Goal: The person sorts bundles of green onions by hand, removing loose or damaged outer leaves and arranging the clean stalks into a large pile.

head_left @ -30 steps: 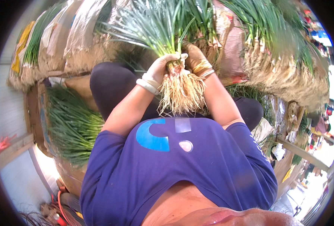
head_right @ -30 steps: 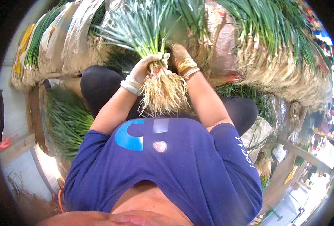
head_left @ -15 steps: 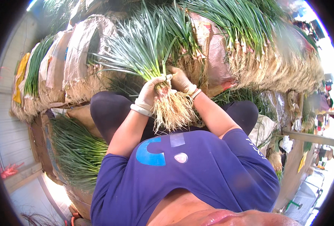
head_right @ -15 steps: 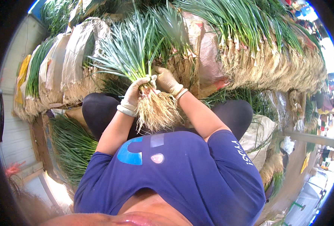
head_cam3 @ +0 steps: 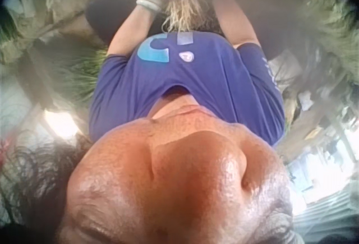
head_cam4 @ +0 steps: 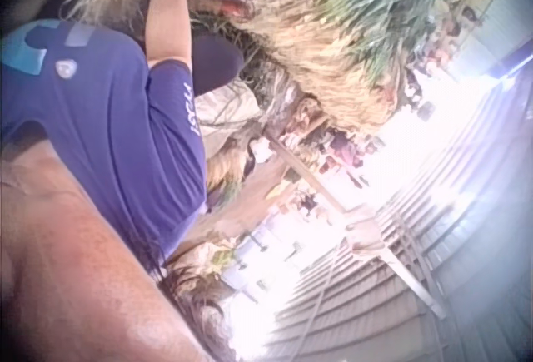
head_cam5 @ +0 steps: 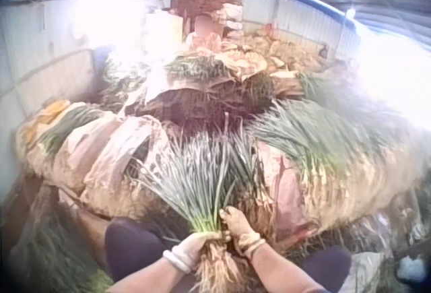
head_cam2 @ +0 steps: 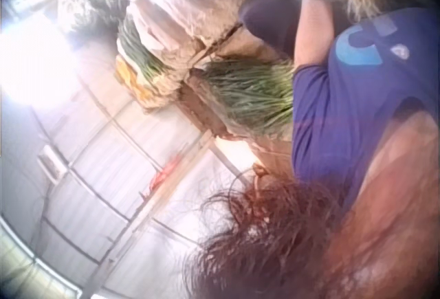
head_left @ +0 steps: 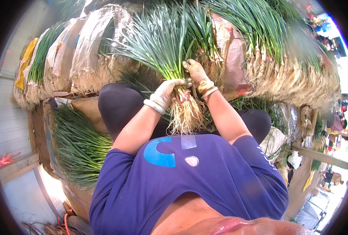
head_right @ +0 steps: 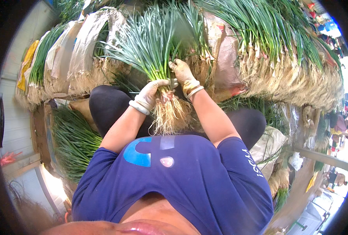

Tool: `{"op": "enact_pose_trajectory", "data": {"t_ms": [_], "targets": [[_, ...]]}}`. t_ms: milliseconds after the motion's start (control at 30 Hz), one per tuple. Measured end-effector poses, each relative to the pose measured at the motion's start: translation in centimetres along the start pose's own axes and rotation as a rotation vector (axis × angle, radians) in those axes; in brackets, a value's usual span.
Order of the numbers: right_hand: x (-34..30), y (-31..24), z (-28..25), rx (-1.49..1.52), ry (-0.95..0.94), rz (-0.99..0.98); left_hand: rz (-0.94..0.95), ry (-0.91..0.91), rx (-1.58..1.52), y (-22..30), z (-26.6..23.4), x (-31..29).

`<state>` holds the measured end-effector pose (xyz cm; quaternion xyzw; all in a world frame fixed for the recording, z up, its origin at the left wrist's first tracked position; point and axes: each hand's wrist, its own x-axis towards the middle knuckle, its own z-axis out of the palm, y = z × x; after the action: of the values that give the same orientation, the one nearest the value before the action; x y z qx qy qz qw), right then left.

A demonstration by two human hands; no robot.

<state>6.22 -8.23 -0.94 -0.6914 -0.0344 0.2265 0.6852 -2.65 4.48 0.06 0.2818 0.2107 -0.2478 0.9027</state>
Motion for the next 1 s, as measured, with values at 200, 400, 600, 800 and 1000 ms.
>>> {"op": "enact_pose_trajectory", "data": {"t_ms": [200, 400, 600, 800, 1000], "targets": [[0.1, 3.3, -0.8, -0.315, 0.069, -0.080, 0.008, 0.004, -0.087, -0.3, -1.7, 0.8], [-1.1, 10.1, -3.7, -0.038, -0.212, 0.395, 0.048, -0.223, -0.090, 1.1, 1.4, -1.5], [-8.9, 13.1, -6.9, -1.256, -0.544, -0.814, 0.115, -0.191, 0.058, 1.4, 1.1, -1.5], [-4.1, -2.3, -3.5, -0.419, -0.084, -0.007, 0.094, -0.136, 0.166, -0.5, 1.0, -0.3], [-5.9, -9.4, -8.3, -0.311, 0.308, -0.024, 0.167, -0.083, 0.162, 1.6, 2.6, -4.1]]}}
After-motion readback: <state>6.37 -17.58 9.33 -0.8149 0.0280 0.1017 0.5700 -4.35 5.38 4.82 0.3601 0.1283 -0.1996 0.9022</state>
